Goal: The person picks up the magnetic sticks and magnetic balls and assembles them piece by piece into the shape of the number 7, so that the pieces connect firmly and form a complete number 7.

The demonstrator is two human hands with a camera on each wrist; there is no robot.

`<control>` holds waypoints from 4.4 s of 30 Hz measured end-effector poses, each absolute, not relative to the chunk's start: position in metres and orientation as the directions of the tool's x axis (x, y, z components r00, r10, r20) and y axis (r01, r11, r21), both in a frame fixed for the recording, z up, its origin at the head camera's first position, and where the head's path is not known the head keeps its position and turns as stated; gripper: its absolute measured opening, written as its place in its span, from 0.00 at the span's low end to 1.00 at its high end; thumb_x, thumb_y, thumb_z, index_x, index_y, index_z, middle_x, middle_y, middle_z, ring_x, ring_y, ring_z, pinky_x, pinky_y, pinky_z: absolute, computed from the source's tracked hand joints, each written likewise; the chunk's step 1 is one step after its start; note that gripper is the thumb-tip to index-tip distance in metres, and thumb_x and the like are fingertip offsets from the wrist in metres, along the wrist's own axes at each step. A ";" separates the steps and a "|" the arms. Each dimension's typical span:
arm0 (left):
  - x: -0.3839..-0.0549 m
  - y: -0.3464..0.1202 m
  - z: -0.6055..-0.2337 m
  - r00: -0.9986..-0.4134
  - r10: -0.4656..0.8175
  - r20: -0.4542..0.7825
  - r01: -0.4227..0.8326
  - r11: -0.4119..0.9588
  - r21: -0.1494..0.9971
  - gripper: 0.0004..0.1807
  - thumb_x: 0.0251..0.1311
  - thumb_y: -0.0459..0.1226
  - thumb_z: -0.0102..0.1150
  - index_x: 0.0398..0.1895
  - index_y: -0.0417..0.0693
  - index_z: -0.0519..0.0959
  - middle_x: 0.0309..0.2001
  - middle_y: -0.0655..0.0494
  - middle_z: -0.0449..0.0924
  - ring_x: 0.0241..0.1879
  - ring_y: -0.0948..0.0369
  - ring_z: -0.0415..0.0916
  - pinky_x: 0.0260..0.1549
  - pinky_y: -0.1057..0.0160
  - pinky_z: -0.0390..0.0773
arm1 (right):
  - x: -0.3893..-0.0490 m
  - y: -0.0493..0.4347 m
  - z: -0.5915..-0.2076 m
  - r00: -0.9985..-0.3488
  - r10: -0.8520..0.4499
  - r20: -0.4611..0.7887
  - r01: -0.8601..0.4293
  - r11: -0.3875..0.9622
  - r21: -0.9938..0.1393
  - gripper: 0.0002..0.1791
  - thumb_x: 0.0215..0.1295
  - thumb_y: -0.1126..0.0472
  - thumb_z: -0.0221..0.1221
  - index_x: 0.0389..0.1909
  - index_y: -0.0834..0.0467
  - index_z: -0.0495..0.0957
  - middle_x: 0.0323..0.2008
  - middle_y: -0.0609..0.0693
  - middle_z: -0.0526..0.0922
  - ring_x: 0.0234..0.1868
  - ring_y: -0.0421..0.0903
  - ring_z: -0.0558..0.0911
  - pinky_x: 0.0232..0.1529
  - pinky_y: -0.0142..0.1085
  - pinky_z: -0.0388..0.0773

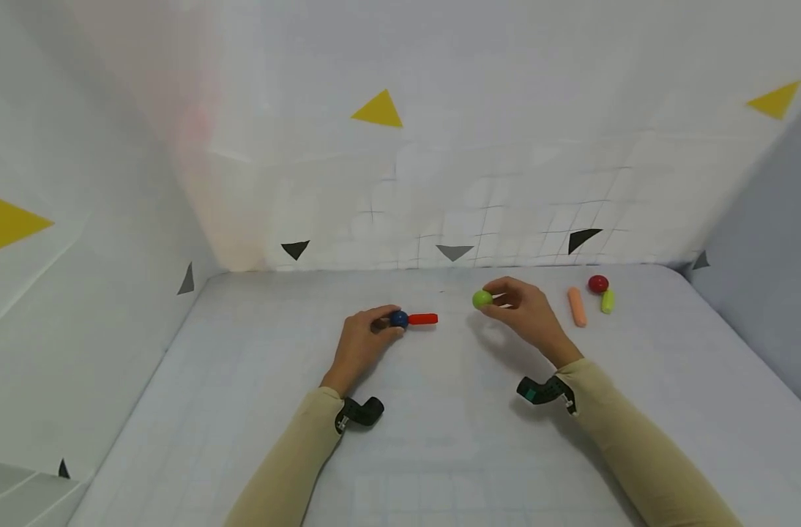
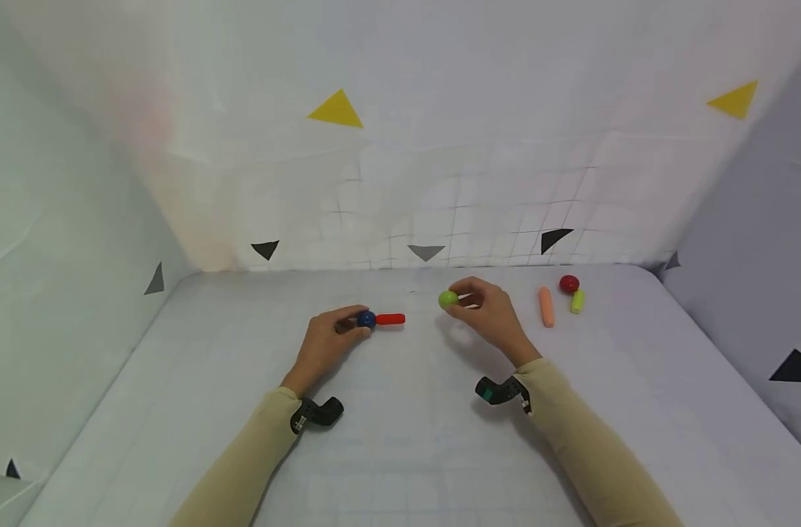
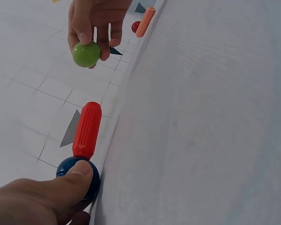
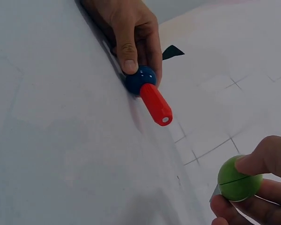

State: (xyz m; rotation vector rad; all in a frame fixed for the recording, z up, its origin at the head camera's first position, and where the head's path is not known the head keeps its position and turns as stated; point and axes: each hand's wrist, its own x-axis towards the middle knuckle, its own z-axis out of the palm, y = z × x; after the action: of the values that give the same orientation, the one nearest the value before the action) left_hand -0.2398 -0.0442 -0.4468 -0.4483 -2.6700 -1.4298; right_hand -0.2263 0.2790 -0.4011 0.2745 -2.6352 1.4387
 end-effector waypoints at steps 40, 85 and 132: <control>-0.237 -0.041 -0.441 -0.958 0.219 0.184 0.276 0.538 0.797 0.23 0.64 0.41 0.74 0.63 0.56 0.84 0.52 0.54 0.86 0.49 0.57 0.78 0.54 0.51 0.76 | -0.231 0.230 -0.423 -0.930 -0.269 0.250 -0.362 0.558 -0.747 0.18 0.65 0.67 0.70 0.55 0.59 0.83 0.51 0.51 0.86 0.48 0.51 0.85 0.45 0.46 0.83; -0.236 -0.042 -0.445 -0.953 0.223 0.206 0.297 0.538 0.789 0.24 0.64 0.40 0.74 0.63 0.57 0.84 0.51 0.54 0.86 0.50 0.57 0.78 0.54 0.51 0.76 | -0.226 0.239 -0.422 -0.931 -0.263 0.253 -0.363 0.580 -0.729 0.19 0.66 0.67 0.69 0.58 0.61 0.83 0.54 0.54 0.85 0.49 0.52 0.84 0.46 0.48 0.83; -0.233 -0.043 -0.443 -0.962 0.213 0.172 0.261 0.525 0.810 0.22 0.65 0.41 0.73 0.63 0.60 0.84 0.53 0.59 0.84 0.51 0.59 0.77 0.55 0.51 0.75 | -0.205 0.335 -0.370 -0.959 0.021 0.283 -0.187 0.704 -0.685 0.14 0.77 0.55 0.62 0.58 0.55 0.83 0.55 0.54 0.84 0.54 0.50 0.79 0.55 0.52 0.75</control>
State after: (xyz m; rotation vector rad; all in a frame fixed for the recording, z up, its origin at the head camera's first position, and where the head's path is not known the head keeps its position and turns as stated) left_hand -0.2333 -0.0429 -0.4428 -0.4194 -2.6976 -1.4475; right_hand -0.2054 0.3346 -0.3704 0.1324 -2.6433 1.1064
